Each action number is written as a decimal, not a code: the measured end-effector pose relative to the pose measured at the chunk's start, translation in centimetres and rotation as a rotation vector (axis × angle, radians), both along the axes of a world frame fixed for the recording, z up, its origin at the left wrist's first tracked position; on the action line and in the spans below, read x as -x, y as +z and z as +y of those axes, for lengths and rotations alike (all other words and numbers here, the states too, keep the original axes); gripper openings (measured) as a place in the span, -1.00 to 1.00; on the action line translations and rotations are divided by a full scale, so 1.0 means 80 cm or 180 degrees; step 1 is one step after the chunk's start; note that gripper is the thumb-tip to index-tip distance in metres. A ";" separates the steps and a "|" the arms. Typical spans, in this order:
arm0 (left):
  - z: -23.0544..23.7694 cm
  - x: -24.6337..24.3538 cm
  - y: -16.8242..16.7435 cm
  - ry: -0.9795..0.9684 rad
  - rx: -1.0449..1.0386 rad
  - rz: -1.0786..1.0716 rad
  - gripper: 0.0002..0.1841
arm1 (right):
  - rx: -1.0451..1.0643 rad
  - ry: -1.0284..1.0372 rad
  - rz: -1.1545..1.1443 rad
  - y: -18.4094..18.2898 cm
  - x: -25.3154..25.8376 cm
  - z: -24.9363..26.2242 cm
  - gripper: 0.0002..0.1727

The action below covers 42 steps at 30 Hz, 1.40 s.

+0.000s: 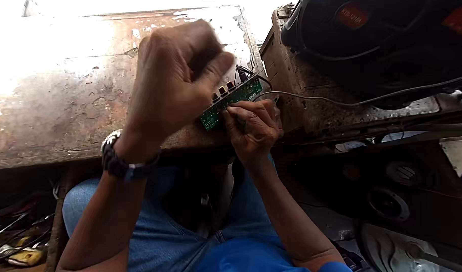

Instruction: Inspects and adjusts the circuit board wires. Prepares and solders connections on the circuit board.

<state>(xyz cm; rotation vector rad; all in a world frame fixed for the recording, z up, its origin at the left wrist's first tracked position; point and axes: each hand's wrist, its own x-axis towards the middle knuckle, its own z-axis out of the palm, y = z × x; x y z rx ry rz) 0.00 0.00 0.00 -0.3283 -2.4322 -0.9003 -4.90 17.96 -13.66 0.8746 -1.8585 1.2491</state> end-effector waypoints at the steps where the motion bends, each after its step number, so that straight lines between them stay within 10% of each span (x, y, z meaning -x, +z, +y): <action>1: -0.017 0.014 -0.014 0.0036 -0.0065 -0.0294 -0.74 | 0.0006 0.0004 0.0020 0.002 0.000 -0.001 -0.87; 7: -0.037 0.046 -0.062 -0.0455 -0.0500 -0.1342 -0.58 | -0.0017 -0.0054 0.0077 0.002 0.000 -0.001 -0.87; 42: -0.039 0.039 -0.052 -0.0702 -0.0517 -0.1671 -0.83 | -0.0013 -0.0049 0.0110 0.003 -0.001 -0.003 -0.87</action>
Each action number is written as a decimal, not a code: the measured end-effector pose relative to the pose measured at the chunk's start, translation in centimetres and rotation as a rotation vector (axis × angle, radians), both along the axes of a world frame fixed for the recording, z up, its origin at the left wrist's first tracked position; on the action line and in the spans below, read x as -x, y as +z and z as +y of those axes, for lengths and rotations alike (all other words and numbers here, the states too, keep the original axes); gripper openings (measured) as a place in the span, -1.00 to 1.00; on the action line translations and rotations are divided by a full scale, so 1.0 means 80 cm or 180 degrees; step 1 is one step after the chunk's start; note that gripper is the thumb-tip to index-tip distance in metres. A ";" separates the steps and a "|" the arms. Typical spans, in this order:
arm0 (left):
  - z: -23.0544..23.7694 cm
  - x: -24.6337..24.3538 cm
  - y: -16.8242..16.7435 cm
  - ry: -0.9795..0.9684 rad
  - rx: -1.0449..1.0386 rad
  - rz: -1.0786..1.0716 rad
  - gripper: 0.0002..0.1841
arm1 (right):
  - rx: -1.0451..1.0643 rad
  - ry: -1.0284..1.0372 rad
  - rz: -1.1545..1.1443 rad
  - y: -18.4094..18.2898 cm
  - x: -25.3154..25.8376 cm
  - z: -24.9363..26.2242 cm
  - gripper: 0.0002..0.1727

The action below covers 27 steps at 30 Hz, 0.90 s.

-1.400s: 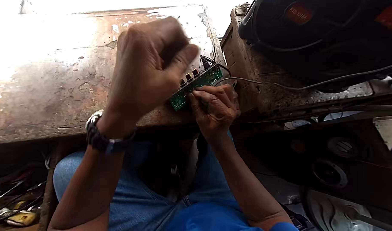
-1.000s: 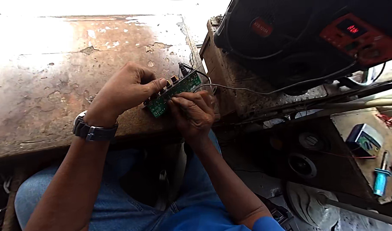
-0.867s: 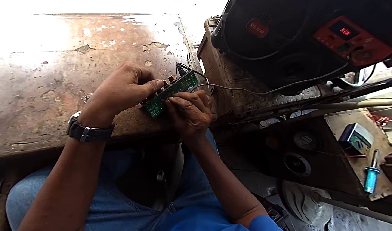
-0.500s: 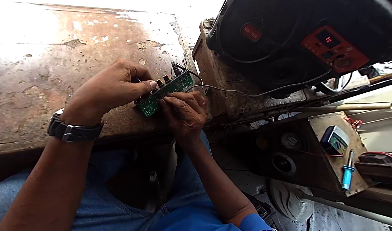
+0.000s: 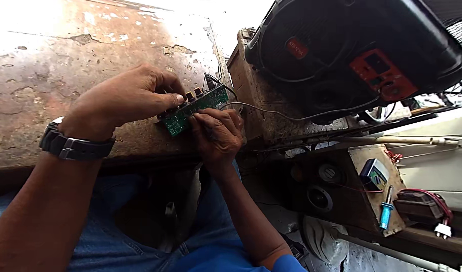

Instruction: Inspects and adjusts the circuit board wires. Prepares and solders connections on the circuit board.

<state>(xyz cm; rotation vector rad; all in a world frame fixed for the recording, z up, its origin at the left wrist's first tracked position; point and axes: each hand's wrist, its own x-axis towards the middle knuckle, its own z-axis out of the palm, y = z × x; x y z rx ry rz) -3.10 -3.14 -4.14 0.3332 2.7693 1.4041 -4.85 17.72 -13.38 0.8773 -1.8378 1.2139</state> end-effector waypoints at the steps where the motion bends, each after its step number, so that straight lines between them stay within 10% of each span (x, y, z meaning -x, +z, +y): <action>1: 0.001 0.000 0.001 0.0026 0.0001 -0.0014 -0.83 | -0.0004 0.0008 -0.0005 0.000 0.000 0.000 -0.87; 27: -0.001 0.002 -0.002 -0.0028 -0.0046 -0.0026 -0.84 | -0.0049 -0.0080 0.0026 -0.002 0.001 0.000 -0.87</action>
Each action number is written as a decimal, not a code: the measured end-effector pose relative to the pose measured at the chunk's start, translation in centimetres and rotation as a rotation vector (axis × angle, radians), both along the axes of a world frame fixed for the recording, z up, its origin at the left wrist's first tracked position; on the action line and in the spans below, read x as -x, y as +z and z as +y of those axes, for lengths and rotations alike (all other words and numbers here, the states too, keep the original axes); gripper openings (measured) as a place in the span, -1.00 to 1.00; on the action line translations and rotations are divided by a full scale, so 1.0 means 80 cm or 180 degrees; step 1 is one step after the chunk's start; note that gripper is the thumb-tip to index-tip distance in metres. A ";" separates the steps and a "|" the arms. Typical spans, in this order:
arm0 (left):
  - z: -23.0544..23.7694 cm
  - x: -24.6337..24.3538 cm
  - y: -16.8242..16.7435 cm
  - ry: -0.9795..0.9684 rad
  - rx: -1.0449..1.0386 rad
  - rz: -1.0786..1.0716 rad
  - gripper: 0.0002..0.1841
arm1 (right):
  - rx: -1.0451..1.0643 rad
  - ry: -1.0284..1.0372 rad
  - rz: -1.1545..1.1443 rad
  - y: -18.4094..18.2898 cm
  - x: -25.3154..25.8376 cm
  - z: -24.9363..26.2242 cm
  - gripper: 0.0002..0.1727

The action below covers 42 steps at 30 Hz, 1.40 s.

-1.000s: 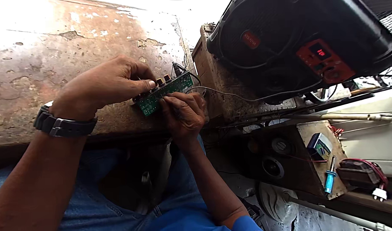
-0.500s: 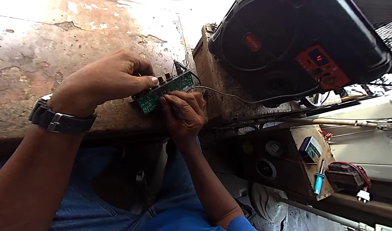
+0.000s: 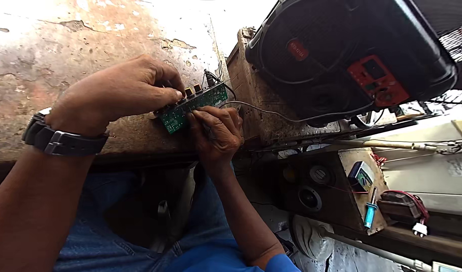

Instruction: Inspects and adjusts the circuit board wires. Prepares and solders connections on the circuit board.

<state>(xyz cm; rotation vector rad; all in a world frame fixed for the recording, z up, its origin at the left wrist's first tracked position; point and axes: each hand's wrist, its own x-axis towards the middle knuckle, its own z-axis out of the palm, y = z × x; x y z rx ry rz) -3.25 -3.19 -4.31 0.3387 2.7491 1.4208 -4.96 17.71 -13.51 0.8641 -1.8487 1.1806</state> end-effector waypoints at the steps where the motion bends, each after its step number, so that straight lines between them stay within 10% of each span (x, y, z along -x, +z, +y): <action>1: 0.000 0.000 0.000 0.0001 -0.0006 0.0001 -0.84 | -0.0012 0.0015 -0.0010 0.001 -0.001 0.000 -0.87; 42: -0.003 0.002 -0.004 0.0093 0.0268 0.0150 -0.78 | -0.0012 0.0075 0.0017 0.004 -0.001 -0.001 -0.88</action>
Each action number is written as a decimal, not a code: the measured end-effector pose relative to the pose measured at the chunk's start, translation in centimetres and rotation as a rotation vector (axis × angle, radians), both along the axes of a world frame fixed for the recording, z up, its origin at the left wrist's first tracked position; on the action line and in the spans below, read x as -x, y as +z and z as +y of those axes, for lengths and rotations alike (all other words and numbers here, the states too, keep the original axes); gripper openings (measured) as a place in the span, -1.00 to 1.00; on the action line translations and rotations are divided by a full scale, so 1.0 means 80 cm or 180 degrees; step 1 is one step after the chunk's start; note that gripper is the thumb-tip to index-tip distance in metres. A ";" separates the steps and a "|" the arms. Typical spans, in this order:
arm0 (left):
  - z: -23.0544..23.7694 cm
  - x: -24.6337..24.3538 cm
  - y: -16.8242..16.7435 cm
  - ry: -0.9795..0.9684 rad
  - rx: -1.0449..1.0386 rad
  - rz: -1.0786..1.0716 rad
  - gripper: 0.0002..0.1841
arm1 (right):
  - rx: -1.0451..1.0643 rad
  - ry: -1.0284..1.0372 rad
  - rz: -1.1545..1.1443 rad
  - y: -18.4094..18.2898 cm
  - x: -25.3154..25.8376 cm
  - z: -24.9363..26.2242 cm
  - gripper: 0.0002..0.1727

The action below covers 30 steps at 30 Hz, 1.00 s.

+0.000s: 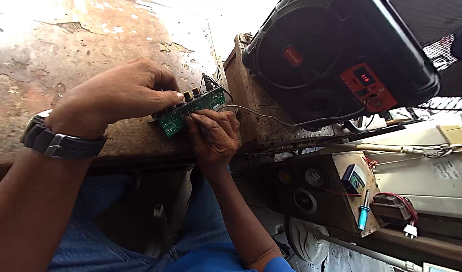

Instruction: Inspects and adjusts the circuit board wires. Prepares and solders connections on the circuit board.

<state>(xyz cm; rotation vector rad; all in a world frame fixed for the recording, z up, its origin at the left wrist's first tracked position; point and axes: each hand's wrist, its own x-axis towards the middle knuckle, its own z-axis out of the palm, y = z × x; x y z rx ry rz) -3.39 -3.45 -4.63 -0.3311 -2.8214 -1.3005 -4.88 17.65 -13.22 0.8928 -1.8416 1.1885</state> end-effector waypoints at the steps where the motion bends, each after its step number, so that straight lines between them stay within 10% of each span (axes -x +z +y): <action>1: 0.001 0.000 0.000 0.0020 -0.0003 0.0003 -0.77 | 0.0000 -0.0007 0.0015 0.000 0.000 0.000 -0.88; 30: 0.004 0.001 0.001 0.0042 0.0069 -0.0045 -0.70 | -0.0056 -0.0038 0.0017 -0.001 0.000 0.001 -0.88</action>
